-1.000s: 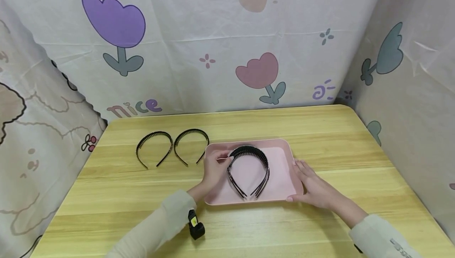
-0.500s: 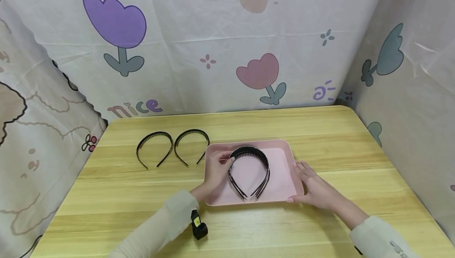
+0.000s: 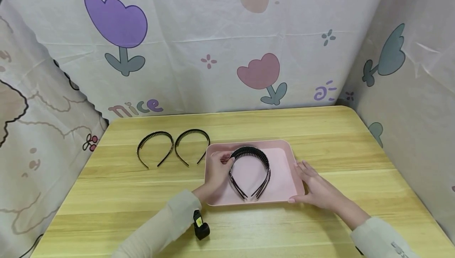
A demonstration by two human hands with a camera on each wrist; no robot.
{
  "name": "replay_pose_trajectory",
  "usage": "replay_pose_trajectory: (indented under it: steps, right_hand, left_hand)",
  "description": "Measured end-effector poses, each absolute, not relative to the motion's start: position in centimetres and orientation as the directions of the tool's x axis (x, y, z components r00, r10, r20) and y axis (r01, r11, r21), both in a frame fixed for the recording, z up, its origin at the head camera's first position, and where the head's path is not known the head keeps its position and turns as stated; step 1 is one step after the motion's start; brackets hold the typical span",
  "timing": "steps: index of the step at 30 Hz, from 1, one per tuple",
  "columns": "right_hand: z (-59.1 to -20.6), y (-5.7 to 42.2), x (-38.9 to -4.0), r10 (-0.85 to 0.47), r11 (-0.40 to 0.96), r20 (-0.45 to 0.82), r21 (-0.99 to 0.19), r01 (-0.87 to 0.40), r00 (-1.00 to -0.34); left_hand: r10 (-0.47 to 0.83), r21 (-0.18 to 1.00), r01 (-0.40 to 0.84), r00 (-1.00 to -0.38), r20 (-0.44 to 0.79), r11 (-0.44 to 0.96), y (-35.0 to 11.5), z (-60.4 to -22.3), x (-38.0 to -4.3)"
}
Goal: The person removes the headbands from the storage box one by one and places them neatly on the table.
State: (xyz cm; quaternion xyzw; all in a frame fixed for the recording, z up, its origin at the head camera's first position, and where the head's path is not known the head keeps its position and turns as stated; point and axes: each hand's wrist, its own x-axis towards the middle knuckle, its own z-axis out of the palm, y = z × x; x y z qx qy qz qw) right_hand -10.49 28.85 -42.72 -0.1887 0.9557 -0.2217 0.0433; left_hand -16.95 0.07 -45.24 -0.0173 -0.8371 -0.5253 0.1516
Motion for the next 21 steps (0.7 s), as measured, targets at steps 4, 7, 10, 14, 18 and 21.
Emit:
replay_pose_trajectory:
  steps: [4,7,10,14,18,21]
  right_hand:
    - [-42.68,28.84,-10.53,-0.384,0.829,-0.003,-0.441,-0.343,-0.923]
    - [-42.65,28.82,-10.57,-0.385,0.83,-0.009,-0.441,-0.342,-0.923]
    - [-42.62,28.76,-10.57,-0.388,0.829,-0.008,-0.44,-0.345,-0.922]
    - [-42.59,28.68,-10.51,-0.393,0.827,0.0,-0.436,-0.354,-0.919]
    - [-42.6,28.66,-10.44,-0.398,0.827,0.005,-0.432,-0.361,-0.917]
    - [-42.61,28.64,-10.41,-0.401,0.825,0.005,-0.432,-0.363,-0.916]
  left_hand:
    - [-0.137,0.868,0.191,-0.95,0.281,0.458,0.13,-45.21,-16.97]
    - [-0.14,0.866,0.194,-0.948,0.286,0.46,0.11,-45.24,-17.07]
    - [-0.144,0.866,0.204,-0.943,0.299,0.456,0.02,-45.2,-17.16]
    - [-0.153,0.862,0.223,-0.934,0.323,0.455,-0.16,-45.09,-17.27]
    - [-0.159,0.869,0.231,-0.931,0.328,0.438,-0.35,-44.98,-17.32]
    - [-0.158,0.871,0.242,-0.929,0.336,0.428,-0.43,-44.84,-17.26]
